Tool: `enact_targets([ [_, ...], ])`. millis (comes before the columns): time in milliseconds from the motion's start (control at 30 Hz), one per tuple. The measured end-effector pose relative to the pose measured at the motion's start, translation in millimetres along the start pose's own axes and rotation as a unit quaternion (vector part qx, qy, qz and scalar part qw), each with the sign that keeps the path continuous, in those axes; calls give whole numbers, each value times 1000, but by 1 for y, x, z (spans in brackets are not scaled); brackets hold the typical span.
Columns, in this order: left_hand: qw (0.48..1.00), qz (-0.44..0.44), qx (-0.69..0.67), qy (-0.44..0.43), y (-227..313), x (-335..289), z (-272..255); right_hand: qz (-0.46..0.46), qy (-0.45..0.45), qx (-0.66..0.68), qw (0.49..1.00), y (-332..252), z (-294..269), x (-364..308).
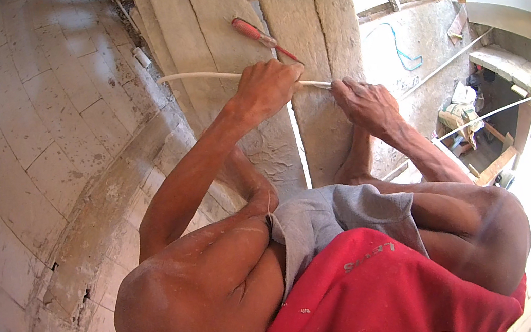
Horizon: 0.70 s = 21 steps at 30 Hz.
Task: The person strips the insulation from white electrical cables using a utility knife and pliers. They then twist the exposed copper wires together by hand and secure the cable assembly to the ceiling using a metal staple.
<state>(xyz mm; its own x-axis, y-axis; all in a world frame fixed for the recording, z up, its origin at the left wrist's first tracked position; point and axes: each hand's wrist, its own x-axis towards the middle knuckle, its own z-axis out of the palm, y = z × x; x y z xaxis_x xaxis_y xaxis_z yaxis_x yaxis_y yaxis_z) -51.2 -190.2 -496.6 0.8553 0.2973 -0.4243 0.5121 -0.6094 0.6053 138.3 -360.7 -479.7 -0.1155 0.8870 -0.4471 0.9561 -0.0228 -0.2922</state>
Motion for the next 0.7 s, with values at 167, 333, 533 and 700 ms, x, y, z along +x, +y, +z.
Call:
enact_targets([
  [167,1000,-11,14,-16,2,0,0,27,-48,-11,998,-7,-10,4],
  [333,1000,3,9,-16,-1,-3,-3,17,-81,-22,996,-2,-15,7],
  [533,1000,12,-10,-13,-9,-2,3,0,-76,-20,997,5,-8,5],
  [700,1000,9,-17,-24,-7,-3,-2,12,-51,-8,999,13,-5,-3],
])
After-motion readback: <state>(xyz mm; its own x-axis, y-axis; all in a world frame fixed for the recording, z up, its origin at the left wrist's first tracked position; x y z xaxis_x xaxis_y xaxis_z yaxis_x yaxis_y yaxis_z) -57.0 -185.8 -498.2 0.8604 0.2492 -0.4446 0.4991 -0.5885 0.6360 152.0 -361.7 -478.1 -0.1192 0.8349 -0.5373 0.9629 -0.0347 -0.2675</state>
